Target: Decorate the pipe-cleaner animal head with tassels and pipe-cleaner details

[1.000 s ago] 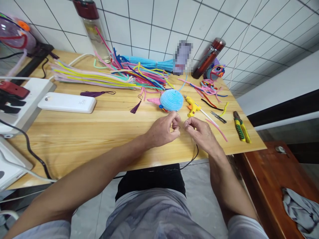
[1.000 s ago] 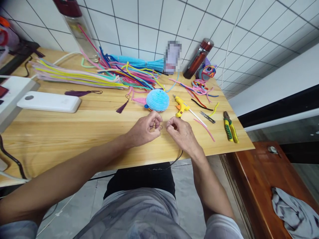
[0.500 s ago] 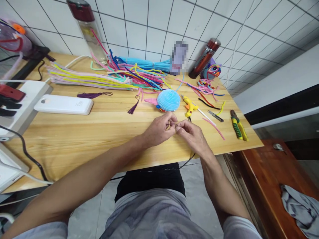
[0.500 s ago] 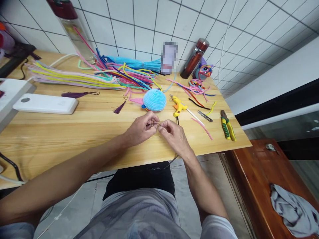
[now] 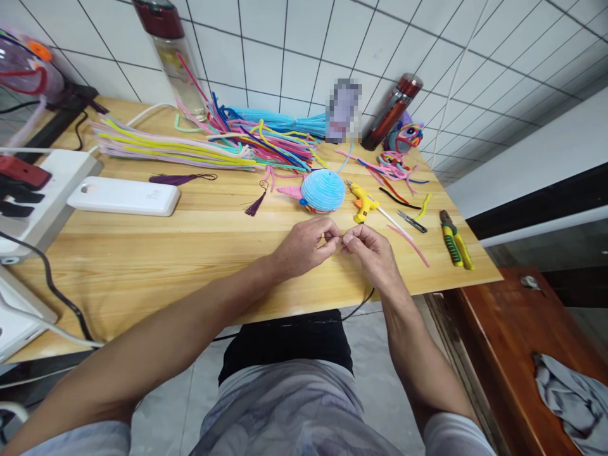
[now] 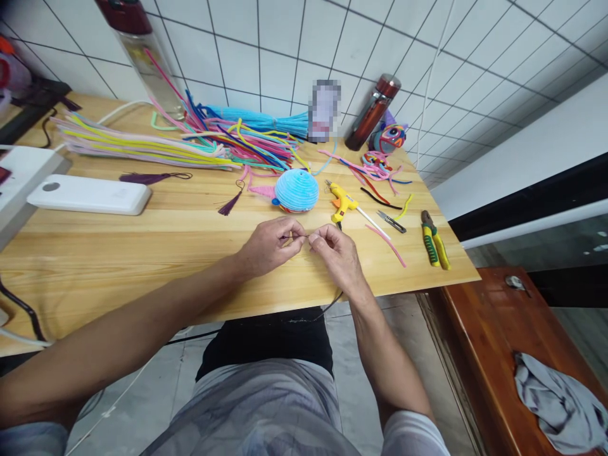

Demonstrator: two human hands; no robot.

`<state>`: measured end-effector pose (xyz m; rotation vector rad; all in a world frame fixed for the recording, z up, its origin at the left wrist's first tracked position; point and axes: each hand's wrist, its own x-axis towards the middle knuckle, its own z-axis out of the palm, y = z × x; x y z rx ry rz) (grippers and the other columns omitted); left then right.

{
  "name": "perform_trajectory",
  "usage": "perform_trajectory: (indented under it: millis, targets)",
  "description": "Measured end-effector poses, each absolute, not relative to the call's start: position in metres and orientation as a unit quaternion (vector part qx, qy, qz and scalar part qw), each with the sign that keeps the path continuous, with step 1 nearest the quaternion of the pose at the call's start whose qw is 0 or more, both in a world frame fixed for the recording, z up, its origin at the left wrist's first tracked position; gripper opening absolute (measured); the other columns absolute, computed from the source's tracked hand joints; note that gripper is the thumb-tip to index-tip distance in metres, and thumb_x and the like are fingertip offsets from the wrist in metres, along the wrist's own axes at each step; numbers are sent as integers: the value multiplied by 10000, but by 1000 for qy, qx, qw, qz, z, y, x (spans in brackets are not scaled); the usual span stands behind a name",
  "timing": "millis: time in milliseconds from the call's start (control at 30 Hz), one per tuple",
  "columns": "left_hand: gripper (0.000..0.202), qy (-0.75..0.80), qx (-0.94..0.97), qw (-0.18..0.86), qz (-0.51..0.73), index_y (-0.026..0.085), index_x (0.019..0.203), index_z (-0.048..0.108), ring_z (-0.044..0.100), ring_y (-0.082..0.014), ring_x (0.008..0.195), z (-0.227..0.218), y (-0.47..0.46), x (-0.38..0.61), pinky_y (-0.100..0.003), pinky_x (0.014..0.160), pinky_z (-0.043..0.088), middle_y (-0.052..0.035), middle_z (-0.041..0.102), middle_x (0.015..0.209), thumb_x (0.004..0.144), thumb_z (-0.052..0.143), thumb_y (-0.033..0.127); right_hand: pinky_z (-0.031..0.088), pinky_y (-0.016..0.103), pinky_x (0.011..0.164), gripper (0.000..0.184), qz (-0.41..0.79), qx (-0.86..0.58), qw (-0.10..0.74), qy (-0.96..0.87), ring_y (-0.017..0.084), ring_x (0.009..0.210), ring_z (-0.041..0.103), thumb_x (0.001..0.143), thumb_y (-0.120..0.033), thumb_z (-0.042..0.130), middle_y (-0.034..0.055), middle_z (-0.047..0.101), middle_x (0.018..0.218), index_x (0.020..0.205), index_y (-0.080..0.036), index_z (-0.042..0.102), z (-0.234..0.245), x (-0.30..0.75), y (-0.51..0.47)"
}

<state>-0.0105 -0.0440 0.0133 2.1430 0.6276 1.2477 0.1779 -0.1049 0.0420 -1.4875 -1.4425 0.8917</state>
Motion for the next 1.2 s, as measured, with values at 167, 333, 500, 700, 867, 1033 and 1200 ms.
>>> perform_trajectory:
  millis: [167, 333, 500, 700, 867, 1033, 1200]
  targets:
    - [120, 251, 796, 283, 473, 185, 888, 657, 616, -116, 709, 12, -42, -12, -242, 680, 467, 11, 711, 805, 916, 669, 70, 558, 342, 780, 181, 280, -580, 471, -602, 184, 812, 682, 905, -375, 742, 8, 747, 923, 1036, -253, 725, 38, 179, -108]
    - [121, 229, 792, 277, 493, 179, 874, 656, 621, -108, 702, 13, -43, -11, -231, 673, 467, 14, 710, 785, 923, 667, 69, 585, 351, 787, 111, 184, -559, 434, -682, 187, 826, 696, 937, -294, 731, 24, 766, 968, 1041, -259, 750, 44, 176, -107]
    - [115, 235, 795, 281, 484, 178, 889, 677, 620, -111, 702, 12, -43, -12, -237, 687, 478, 10, 727, 802, 916, 668, 67, 586, 349, 786, 58, 181, -552, 420, -698, 192, 825, 702, 961, -266, 698, 20, 771, 914, 939, -256, 751, 44, 175, -104]
    - [75, 250, 797, 294, 465, 181, 897, 690, 617, -120, 707, 12, -42, -13, -249, 704, 491, 2, 727, 808, 938, 670, 121, 567, 347, 773, 96, 176, -560, 424, -690, 189, 783, 670, 945, -292, 703, 13, 760, 846, 867, -250, 742, 44, 174, -102]
    - [87, 263, 801, 301, 446, 195, 874, 676, 629, -134, 724, 15, -43, -15, -260, 722, 504, -5, 726, 812, 948, 653, 154, 555, 355, 787, 131, 206, -589, 423, -657, 197, 785, 660, 931, -338, 714, 20, 761, 849, 834, -255, 741, 47, 171, -104]
    - [87, 266, 801, 323, 428, 195, 892, 663, 640, -130, 725, 15, -43, -15, -251, 704, 502, -7, 735, 828, 913, 638, 115, 540, 347, 786, 144, 237, -602, 429, -630, 191, 781, 657, 913, -359, 695, 14, 754, 834, 829, -249, 732, 46, 171, -105]
    - [146, 271, 795, 374, 393, 200, 1011, 630, 661, -123, 703, 7, -43, -11, -246, 699, 534, 13, 721, 823, 899, 634, 106, 535, 345, 768, 133, 231, -603, 446, -620, 186, 752, 649, 898, -345, 690, 4, 746, 807, 806, -250, 708, 49, 175, -106]
